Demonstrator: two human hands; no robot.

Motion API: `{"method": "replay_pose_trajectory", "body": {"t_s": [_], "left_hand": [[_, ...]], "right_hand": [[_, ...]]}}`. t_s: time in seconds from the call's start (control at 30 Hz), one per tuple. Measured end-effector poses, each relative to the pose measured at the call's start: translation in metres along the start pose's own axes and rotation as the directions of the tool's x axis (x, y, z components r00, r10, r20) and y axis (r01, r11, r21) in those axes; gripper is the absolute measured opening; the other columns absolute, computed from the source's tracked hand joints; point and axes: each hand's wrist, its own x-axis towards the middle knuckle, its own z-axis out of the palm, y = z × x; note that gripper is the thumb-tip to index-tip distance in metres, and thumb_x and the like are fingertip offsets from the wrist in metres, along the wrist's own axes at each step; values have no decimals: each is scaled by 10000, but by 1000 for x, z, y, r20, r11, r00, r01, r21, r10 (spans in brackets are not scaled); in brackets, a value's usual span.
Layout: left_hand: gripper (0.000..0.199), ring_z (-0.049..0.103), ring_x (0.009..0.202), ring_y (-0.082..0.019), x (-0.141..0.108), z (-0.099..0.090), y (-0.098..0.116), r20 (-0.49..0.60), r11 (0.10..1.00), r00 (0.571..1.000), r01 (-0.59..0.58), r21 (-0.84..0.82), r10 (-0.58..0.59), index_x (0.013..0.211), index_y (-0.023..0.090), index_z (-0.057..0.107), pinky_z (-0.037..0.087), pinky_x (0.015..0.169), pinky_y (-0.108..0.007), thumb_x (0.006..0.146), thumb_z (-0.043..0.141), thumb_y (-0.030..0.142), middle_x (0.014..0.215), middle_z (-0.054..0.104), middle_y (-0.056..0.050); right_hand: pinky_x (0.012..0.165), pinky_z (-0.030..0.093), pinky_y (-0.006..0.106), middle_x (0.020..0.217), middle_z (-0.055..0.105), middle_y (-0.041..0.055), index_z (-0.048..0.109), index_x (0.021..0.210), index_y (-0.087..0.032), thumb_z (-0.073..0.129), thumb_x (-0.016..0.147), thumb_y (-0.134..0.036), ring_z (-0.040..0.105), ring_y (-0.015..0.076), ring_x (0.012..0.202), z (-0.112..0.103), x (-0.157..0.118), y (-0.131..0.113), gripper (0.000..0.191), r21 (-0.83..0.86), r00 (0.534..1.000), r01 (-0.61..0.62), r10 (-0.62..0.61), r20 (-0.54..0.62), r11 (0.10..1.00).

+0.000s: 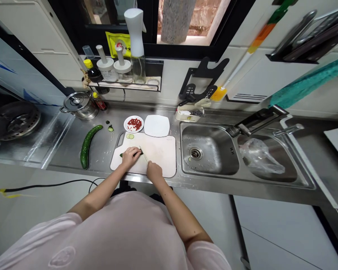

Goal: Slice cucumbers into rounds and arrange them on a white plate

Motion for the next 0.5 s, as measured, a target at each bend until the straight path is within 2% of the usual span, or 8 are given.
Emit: {"method": "replay_pose_trajectory", "body": {"t_s": [0.33,0.5], "left_hand": [[205,564,893,-161,0,-2,1,12,1000,1000,-3,-6,3,943,251,690,428,760,-288,898,502,322,947,665,-33],[207,560,888,-158,1,-3,2,19,1000,1000,-6,-7,6,931,247,688,423,768,-286,901,499,325,936,665,-29]], "right_hand": [[728,452,265,965,664,127,532,1032,-142,360,890,-88,648,200,908,-10,28,-16,229,30,999,15,-14,-33,999],[732,454,270,959,667,122,534,1041,-141,365,883,-84,645,204,923,-14,31,-19,238,29,999,15,-14,-29,999]]}}
